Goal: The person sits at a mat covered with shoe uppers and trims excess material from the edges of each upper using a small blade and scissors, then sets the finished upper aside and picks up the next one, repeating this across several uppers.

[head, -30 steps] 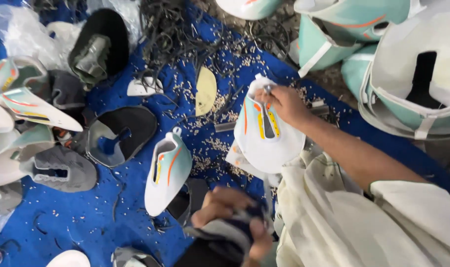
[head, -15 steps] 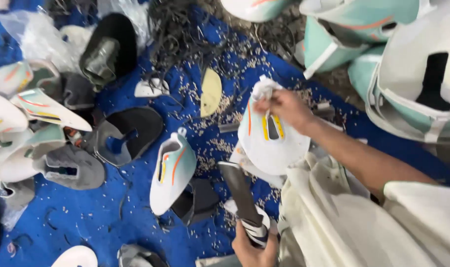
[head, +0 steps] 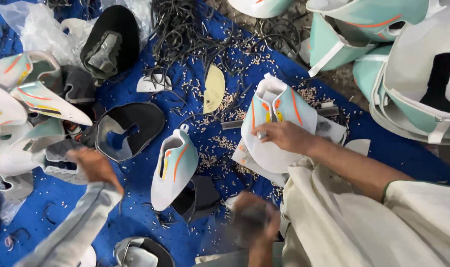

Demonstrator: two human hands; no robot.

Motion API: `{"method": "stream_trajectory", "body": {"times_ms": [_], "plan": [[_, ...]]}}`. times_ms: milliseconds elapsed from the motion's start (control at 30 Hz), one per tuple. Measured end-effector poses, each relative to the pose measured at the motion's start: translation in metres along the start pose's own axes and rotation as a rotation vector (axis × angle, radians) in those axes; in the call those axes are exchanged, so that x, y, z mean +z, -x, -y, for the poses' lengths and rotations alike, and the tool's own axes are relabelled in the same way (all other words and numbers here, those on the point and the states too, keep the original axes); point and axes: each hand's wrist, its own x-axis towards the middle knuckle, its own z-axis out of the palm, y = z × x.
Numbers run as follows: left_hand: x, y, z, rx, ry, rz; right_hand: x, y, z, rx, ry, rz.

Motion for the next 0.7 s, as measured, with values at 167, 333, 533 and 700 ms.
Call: {"method": "stream_trajectory", "body": {"times_ms": [167, 333, 533, 700], "plan": [[0.066, -0.083, -0.033, -0.121, -0.056, 0.115, 0.002, -0.003, -0.028, 0.125, -0.151, -0.024], [0.073, -0.122, -0.092, -0.181, -0.093, 0.204, -0.016, -0.039, -0.026, 0.413, -0.778, -0.245], [0.093, -0.141, -0.142, 0.338, 0.463, 0.161, 0.001, -0.015, -0.025, 0.284, -0.39, -0.115], [0.118, -0.133, -0.045, -0.027, 0.105, 0.396, -0.006, -0.003, 0.0, -0.117, 0.076, -0.032]]}}
